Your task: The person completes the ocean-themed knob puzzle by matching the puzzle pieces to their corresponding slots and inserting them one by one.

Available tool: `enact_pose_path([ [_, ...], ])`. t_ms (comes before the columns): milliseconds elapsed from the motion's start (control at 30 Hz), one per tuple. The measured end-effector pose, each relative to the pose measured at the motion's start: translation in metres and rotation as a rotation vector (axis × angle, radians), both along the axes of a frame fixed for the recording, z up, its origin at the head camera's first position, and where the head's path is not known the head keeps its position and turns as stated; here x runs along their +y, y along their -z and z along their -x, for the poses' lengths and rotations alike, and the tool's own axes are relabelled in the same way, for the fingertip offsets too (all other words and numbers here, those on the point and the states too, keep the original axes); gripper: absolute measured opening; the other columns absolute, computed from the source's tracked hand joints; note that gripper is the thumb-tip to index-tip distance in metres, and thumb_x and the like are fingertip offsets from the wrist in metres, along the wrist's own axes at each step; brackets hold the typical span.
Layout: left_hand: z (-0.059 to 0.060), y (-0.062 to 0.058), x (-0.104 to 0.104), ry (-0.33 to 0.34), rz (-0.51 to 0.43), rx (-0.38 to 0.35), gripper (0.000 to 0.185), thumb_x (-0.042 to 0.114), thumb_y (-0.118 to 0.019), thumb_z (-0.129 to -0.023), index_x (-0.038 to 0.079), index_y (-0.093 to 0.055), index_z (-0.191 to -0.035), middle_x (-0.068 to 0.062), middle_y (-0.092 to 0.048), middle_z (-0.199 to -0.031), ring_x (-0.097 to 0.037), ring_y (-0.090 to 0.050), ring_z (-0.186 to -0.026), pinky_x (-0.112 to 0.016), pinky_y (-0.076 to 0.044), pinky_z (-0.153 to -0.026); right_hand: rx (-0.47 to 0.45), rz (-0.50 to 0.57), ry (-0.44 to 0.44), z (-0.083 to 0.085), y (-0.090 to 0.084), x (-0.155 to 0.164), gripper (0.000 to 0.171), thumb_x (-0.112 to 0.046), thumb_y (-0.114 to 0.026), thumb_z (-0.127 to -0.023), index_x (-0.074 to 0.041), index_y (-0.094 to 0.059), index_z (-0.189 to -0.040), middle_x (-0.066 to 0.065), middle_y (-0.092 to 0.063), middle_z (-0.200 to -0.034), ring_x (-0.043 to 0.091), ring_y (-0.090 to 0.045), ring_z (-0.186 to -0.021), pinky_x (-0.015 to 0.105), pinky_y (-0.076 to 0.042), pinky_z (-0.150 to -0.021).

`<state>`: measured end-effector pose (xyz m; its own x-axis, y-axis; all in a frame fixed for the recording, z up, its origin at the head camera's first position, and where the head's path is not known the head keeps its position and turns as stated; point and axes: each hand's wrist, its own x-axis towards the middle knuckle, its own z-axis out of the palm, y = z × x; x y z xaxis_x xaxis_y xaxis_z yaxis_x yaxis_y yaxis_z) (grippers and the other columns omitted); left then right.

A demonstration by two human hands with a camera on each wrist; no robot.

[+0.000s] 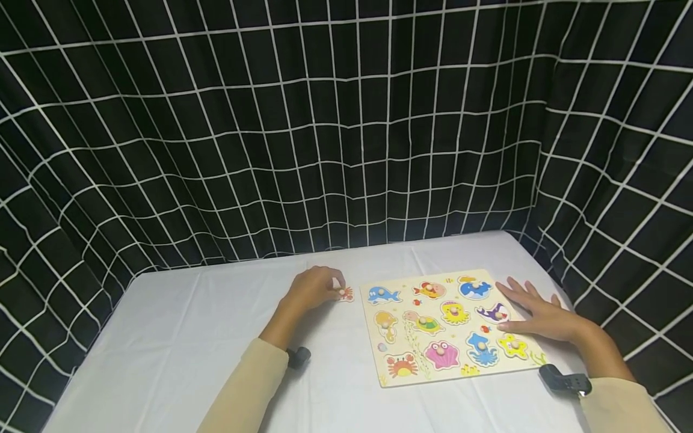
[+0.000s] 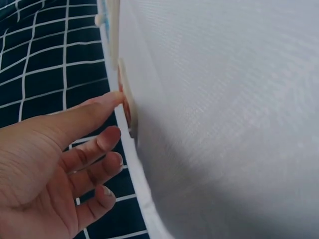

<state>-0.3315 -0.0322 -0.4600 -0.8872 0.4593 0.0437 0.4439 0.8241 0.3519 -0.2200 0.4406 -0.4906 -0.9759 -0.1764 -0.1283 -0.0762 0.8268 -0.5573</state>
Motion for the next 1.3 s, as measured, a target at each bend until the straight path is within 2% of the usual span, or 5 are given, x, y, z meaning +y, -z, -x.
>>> enact_pose_path([
  [267, 0.004, 0.004, 0.008, 0.017, 0.097, 0.075, 0.011, 0.027, -0.077, -0.090, 0.020, -0.076, -0.098, 0.006, -0.069, -0.081, -0.013, -0.058, -0.074, -0.033, -0.048, -0.070, 0.006, 0.005, 0.000, -0.001, 0.001, 0.001, 0.100, -0.052, -0.075, -0.084, -0.011, -0.025, -0.160, 0.028, -0.002, -0.165, 0.052, 0.015, -0.148, 0.077, 0.017, -0.103],
  [533, -0.001, -0.002, 0.006, -0.067, 0.198, 0.180, 0.024, 0.039, -0.078, -0.089, 0.016, -0.075, -0.087, 0.002, -0.073, -0.080, -0.014, -0.061, -0.071, -0.035, -0.053, -0.069, 0.008, -0.001, 0.003, -0.001, 0.000, 0.002, 0.100, -0.052, -0.075, -0.084, -0.010, -0.025, -0.160, 0.028, -0.002, -0.165, 0.052, 0.015, -0.148, 0.077, 0.017, -0.103],
  [700, -0.003, 0.001, -0.001, -0.062, 0.217, 0.134, 0.024, 0.040, -0.077, -0.089, 0.015, -0.075, -0.091, 0.001, -0.073, -0.084, -0.016, -0.063, -0.075, -0.038, -0.054, -0.071, 0.004, 0.000, 0.002, 0.000, 0.000, 0.002, 0.100, -0.053, -0.075, -0.084, -0.010, -0.025, -0.160, 0.028, -0.002, -0.165, 0.052, 0.015, -0.148, 0.077, 0.017, -0.103],
  [967, 0.001, 0.006, -0.009, -0.011, 0.120, -0.001, 0.010, 0.031, -0.078, -0.089, 0.023, -0.072, -0.092, 0.007, -0.068, -0.085, -0.014, -0.058, -0.078, -0.037, -0.050, -0.075, 0.003, -0.010, 0.008, -0.001, 0.002, 0.002, 0.101, -0.053, -0.075, -0.084, -0.011, -0.024, -0.160, 0.027, -0.002, -0.165, 0.052, 0.014, -0.148, 0.076, 0.017, -0.104],
  [1300, -0.003, 0.004, -0.012, -0.013, 0.084, 0.001, 0.020, 0.039, -0.079, -0.086, 0.022, -0.070, -0.085, 0.009, -0.065, -0.079, -0.013, -0.056, -0.072, -0.033, -0.047, -0.070, 0.000, -0.008, 0.003, -0.001, 0.002, 0.002, 0.100, -0.053, -0.074, -0.085, -0.010, -0.024, -0.160, 0.028, -0.002, -0.165, 0.053, 0.013, -0.148, 0.076, 0.015, -0.104],
])
